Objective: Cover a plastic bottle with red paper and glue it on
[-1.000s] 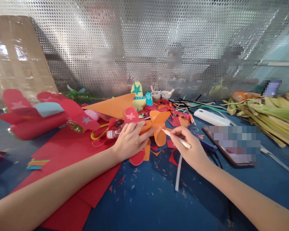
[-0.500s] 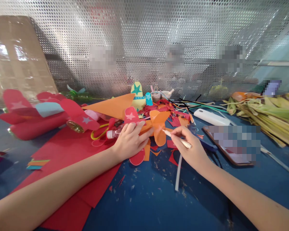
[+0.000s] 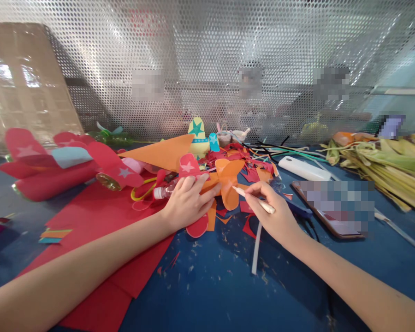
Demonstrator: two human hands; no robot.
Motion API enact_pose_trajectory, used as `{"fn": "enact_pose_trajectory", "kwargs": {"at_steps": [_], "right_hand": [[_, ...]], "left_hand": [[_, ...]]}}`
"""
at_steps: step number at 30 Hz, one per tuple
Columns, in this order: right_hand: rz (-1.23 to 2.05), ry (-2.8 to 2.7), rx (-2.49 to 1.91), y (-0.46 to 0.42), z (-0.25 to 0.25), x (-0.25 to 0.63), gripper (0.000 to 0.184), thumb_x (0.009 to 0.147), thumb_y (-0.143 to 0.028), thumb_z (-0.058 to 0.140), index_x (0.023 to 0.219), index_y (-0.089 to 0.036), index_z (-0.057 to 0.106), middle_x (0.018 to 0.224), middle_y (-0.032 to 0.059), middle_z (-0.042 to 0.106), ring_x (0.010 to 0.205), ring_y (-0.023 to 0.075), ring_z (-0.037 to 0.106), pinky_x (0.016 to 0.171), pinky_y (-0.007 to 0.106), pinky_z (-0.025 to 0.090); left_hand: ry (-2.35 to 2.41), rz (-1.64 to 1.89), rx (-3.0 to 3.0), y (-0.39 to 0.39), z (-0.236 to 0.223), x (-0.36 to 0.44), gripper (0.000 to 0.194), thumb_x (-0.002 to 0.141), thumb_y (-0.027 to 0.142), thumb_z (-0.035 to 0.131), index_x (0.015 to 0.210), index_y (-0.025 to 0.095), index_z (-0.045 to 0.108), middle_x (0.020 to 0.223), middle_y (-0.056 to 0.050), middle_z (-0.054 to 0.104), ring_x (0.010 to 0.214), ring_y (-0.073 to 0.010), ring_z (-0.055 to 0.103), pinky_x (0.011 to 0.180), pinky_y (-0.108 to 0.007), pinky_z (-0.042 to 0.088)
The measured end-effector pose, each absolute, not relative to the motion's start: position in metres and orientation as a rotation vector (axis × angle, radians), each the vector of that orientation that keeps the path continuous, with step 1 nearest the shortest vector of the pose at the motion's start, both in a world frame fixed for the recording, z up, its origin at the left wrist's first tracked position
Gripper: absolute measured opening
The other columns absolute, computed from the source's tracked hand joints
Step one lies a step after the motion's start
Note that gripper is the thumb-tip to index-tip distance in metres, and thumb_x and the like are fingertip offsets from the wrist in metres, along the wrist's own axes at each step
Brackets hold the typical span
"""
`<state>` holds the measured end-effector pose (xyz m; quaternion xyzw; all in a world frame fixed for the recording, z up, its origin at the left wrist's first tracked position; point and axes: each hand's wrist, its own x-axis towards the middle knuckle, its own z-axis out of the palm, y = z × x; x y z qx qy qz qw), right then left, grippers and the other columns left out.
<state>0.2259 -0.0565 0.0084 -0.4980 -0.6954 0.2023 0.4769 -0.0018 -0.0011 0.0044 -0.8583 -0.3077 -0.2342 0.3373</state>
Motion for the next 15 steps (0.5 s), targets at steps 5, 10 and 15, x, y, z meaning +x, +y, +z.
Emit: {"fn": "enact_pose_trajectory", "kwargs": {"at_steps": [5, 10, 15], "right_hand": [[0.486, -1.696, -1.234, -0.0557, 0.0077, 0.2261, 0.014, 0.09, -0.033, 0.049, 0.08, -0.024, 0.05, 0.068, -0.0025, 0.055, 0.059, 0.0139, 0.053, 0.056, 0.027, 0.042], [0.502, -1.703, -1.235, -0.0562, 0.0088, 0.2257, 0.013, 0.09, -0.032, 0.049, 0.079, -0.024, 0.049, 0.068, -0.0024, 0.055, 0.059, 0.0138, 0.053, 0.056, 0.027, 0.042], [0.479, -1.684, -1.255, -0.0562, 0.0076, 0.2262, 0.013, 0.089, -0.032, 0.05, 0.079, -0.024, 0.05, 0.069, -0.0017, 0.057, 0.06, 0.0144, 0.054, 0.056, 0.027, 0.042]], "left_hand": [[-0.797, -0.613, -2.238, -0.0008, 0.0046, -0.0016, 0.033, 0.091, 0.033, 0.052, 0.121, 0.03, 0.065, 0.119, -0.014, 0.062, 0.086, -0.0263, 0.05, 0.072, -0.039, 0.045], [-0.795, -0.624, -2.242, -0.0009, 0.0039, -0.0021, 0.032, 0.091, 0.034, 0.053, 0.12, 0.03, 0.065, 0.119, -0.014, 0.063, 0.086, -0.0266, 0.05, 0.072, -0.038, 0.045], [-0.812, -0.627, -2.264, -0.0011, 0.0026, -0.0024, 0.033, 0.091, 0.033, 0.052, 0.121, 0.03, 0.065, 0.12, -0.014, 0.062, 0.088, -0.0269, 0.051, 0.074, -0.04, 0.045]]}}
